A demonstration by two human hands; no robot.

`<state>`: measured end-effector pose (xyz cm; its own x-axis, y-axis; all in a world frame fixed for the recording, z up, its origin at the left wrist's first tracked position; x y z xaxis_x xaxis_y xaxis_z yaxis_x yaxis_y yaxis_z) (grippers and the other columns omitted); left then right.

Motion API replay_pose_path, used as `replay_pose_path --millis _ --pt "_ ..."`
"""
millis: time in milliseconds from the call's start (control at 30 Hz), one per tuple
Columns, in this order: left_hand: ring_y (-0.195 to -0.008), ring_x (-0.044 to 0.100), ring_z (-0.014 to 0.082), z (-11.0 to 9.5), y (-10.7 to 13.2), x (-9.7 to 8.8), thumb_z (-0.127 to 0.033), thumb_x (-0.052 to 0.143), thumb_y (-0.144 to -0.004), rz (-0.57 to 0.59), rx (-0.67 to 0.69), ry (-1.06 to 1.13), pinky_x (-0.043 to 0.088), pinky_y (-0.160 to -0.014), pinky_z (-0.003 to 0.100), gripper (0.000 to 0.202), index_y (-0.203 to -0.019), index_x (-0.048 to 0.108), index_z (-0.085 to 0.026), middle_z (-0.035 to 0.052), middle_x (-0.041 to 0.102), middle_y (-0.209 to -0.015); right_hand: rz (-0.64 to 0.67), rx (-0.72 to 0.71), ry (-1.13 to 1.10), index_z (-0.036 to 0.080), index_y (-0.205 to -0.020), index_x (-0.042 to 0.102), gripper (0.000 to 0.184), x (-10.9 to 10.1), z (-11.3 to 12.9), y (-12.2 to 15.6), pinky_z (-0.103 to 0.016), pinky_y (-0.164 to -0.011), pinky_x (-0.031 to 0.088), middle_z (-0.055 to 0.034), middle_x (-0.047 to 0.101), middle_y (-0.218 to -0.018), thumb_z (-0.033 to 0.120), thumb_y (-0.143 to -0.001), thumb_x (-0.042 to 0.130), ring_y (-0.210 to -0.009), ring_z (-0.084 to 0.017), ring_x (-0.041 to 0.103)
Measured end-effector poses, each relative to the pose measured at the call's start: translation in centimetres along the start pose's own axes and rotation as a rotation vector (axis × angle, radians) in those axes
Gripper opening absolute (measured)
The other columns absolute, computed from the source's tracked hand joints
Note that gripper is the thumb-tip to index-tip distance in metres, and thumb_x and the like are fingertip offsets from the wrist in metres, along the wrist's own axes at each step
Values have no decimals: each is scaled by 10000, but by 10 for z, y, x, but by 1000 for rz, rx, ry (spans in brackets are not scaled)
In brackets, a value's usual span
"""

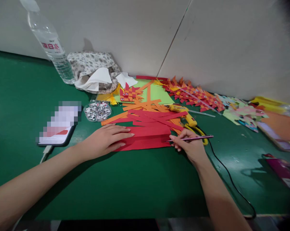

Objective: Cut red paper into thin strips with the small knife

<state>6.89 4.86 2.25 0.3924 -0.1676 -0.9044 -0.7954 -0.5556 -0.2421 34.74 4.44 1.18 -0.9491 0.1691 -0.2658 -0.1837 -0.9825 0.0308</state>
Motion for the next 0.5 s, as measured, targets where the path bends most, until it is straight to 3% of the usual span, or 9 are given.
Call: replay_pose_path --millis 500 --pt "-1247 536 213 1 1 2 -320 437 -988 1 -5 8 426 -1064 418 384 -1368 489 -302 36 539 -1404 -2 14 76 189 -594 550 381 -16 -1 -3 -158 -341 438 16 616 -460 414 -622 855 -368 -90 544"
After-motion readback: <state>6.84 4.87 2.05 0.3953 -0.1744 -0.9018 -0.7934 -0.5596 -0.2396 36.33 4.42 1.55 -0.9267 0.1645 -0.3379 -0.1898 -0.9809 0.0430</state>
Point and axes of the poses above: each hand's wrist, its own y-axis away from the middle knuckle, its own x-axis out of the palm, z = x × y, the point moved 9 cm from there along -y, towards the middle knuckle
